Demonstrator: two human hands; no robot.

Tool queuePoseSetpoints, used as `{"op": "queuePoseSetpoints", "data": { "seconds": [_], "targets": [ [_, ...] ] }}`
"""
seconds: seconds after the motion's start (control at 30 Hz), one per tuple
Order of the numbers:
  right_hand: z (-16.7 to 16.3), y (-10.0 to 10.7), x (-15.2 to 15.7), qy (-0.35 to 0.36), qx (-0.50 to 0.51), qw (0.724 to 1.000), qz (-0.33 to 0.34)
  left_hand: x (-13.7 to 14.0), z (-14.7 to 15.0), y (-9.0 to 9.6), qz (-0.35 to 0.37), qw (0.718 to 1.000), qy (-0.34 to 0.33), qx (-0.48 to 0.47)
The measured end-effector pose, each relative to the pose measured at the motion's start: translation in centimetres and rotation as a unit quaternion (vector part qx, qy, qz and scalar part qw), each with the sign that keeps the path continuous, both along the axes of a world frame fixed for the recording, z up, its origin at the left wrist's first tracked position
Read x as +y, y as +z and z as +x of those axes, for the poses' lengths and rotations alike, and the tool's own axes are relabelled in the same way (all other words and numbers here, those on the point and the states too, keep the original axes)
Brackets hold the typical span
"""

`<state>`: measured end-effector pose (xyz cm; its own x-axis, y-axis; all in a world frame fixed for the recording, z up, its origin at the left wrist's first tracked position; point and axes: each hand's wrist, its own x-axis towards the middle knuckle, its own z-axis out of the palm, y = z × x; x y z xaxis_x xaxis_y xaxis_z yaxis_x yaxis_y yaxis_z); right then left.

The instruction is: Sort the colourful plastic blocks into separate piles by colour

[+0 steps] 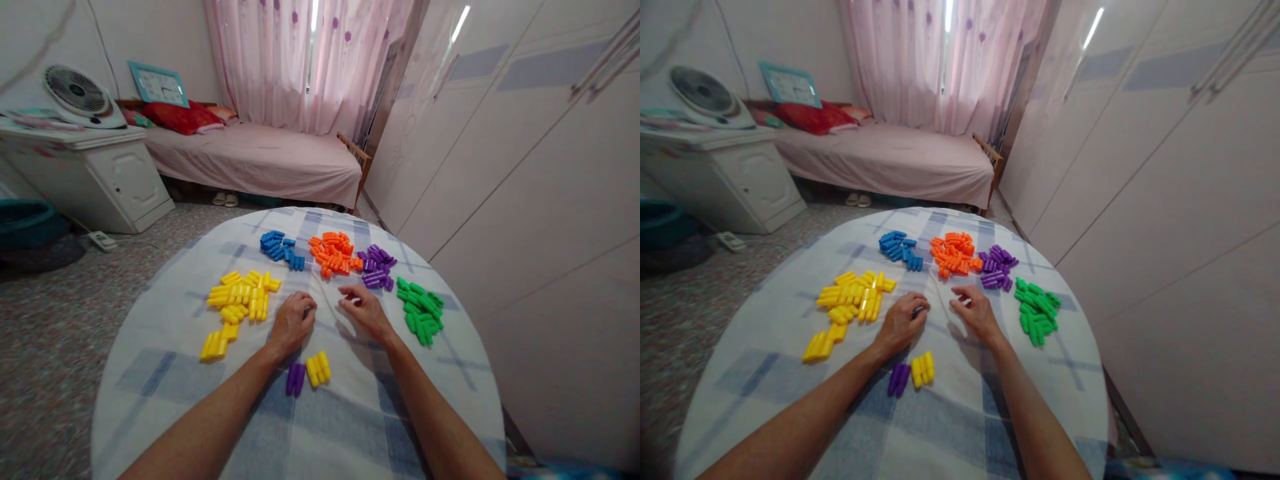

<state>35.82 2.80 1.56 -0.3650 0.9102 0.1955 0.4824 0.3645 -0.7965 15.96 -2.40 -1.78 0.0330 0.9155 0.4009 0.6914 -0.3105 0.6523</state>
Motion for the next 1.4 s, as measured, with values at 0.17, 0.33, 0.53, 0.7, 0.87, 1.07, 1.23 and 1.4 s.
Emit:
{"op": "queuePoseSetpoints", "data": {
  "seconds": [0.17,0.33,0.53,0.7,0.87,1.07,1.23,1.4],
  "targets": [
    [0.8,0.7,-5.4,0.202,-0.039,0.975,-0.090,0.0,0.0,-0.1,0.003,1.000,0.001,-0.001],
    [0.5,0.6,-6.0,0.221,-0.070,0.972,-0.028,-0.1,0.1,0.1,-0.005,1.000,-0.001,-0.012],
    [1.0,-1.9,-4.2,-0.037,-0.025,0.997,0.057,-1.7,0.2,2.2,-0.066,0.991,-0.117,0.001],
    [2.0,-2.7,-3.4,-0.159,-0.083,0.974,0.141,-3.4,0.4,3.9,-0.114,0.948,-0.243,0.170],
    [2.8,-2.9,-3.3,-0.153,-0.159,0.962,0.159,-3.6,0.7,4.4,-0.131,0.938,-0.239,0.214],
    [3.1,-3.3,-3.0,-0.140,-0.178,0.961,0.158,-2.0,-3.1,6.9,-0.093,0.956,-0.017,0.277],
    [3.3,-3.5,-2.7,-0.137,-0.171,0.962,0.162,-1.8,-7.9,8.2,-0.125,0.908,0.162,0.365],
    [1.6,-1.7,-4.2,-0.073,-0.091,0.982,0.152,-3.2,-8.6,6.9,-0.038,0.927,0.169,0.332]
  ]
}}
